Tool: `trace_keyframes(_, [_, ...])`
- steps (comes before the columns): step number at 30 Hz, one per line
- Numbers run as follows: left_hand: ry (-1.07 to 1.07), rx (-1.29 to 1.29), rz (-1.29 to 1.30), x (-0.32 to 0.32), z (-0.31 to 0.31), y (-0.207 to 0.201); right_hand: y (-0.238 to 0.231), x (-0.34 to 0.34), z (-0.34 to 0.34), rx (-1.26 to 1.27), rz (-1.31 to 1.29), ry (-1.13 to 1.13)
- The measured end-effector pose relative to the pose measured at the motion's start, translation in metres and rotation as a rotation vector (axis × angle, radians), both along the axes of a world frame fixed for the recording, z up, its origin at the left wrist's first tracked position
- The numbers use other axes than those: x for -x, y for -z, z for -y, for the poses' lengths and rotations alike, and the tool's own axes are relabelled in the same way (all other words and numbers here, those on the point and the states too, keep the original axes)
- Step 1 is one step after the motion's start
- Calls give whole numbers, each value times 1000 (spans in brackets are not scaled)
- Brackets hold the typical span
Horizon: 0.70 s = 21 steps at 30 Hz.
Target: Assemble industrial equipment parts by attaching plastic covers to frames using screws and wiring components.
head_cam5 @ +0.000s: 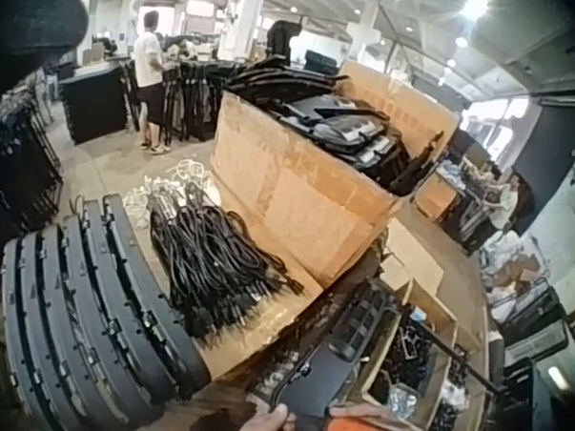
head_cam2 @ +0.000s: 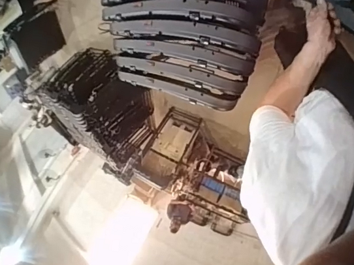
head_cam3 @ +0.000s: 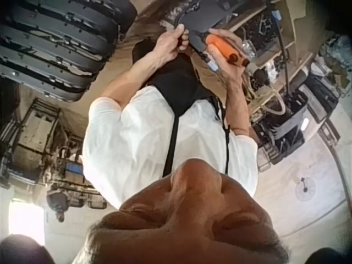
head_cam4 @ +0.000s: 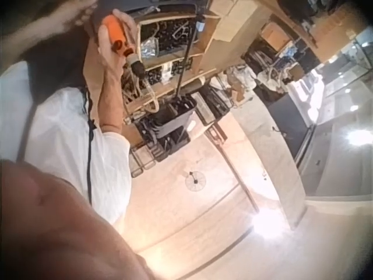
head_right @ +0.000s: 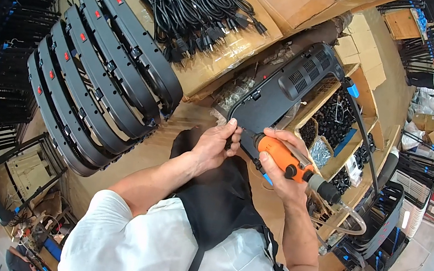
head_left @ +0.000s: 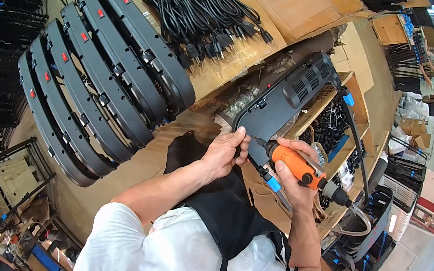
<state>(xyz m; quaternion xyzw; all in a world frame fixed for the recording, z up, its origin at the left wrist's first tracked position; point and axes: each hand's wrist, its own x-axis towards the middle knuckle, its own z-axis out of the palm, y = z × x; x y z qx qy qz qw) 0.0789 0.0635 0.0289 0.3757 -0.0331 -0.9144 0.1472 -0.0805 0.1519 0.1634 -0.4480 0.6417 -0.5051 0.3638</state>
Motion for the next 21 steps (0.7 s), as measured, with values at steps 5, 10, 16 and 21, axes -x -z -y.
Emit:
trace_keyframes(5, [-133,-152,-174,15,12,-4,1,10,13,2,7,8])
trace_keyframes(10, [-115,-187,-172,21,19,2,1,15,19,-42,34,-4])
trace_keyframes(16, [-98,-245,-249,27,23,14,-3,18,31,-92,-7,-34])
trace_keyframes(21, [-193,-214,-196,43,22,2,9,13,43,-65,-66,26])
